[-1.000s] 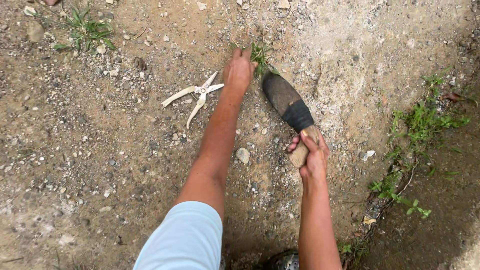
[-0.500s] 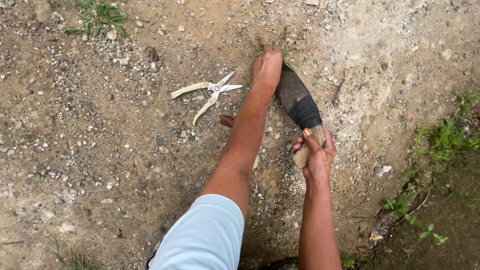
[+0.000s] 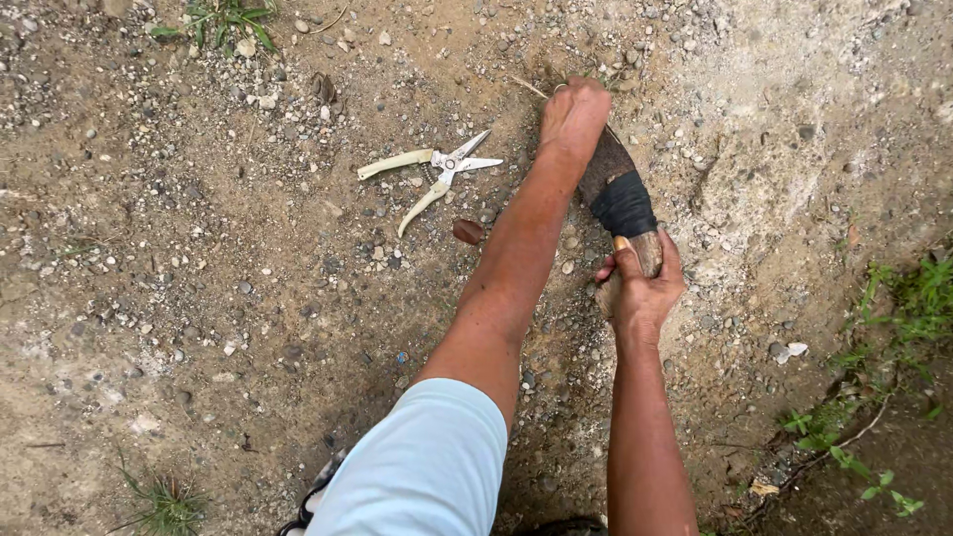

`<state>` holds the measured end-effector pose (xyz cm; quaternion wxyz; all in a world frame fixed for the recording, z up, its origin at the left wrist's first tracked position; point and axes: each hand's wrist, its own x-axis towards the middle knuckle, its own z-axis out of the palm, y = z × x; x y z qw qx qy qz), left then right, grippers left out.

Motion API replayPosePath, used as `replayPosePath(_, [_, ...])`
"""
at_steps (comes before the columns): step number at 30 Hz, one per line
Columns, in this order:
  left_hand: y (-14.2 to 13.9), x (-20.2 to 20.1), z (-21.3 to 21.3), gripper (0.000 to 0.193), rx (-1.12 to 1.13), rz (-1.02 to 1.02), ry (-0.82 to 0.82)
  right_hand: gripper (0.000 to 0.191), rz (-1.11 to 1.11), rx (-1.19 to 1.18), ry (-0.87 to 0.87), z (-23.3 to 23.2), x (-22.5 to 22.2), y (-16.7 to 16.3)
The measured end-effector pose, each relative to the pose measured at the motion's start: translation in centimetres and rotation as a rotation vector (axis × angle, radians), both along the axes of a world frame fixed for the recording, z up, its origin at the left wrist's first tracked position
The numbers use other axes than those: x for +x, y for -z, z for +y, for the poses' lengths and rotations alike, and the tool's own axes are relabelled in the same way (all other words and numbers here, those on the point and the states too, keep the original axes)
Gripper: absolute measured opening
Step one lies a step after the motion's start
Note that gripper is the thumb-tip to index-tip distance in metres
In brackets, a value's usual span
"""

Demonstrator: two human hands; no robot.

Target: The person trims ornamental plants along a garden path using pruning shears and a small hand hoe. They cut back purple-leafed and variegated foliage, remove weeds from the path edge, and gather the trimmed plant material.

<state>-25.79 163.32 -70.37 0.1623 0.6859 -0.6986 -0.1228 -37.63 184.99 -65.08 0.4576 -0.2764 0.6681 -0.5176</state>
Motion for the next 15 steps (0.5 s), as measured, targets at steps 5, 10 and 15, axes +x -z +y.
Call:
replayPosePath(5, [0.1,-0.1,0.5,0.022,0.044,-0.222,0.204,0.065,0.239,0.102,-0.114,0.7,0.0,-1.6])
replayPosePath(10, [1.2,1.2,2.5,0.020,-0.294,-0.365,0.387,0.080,0.321,0.386,-0.212,2.6,-1.3,-4.1])
replayPosePath(15, [2.0,3.2,5.9,0.031,-0.205,-0.532,0.615,0.065,0.614,0.396,-0.470,2.9,0.5,-7.5])
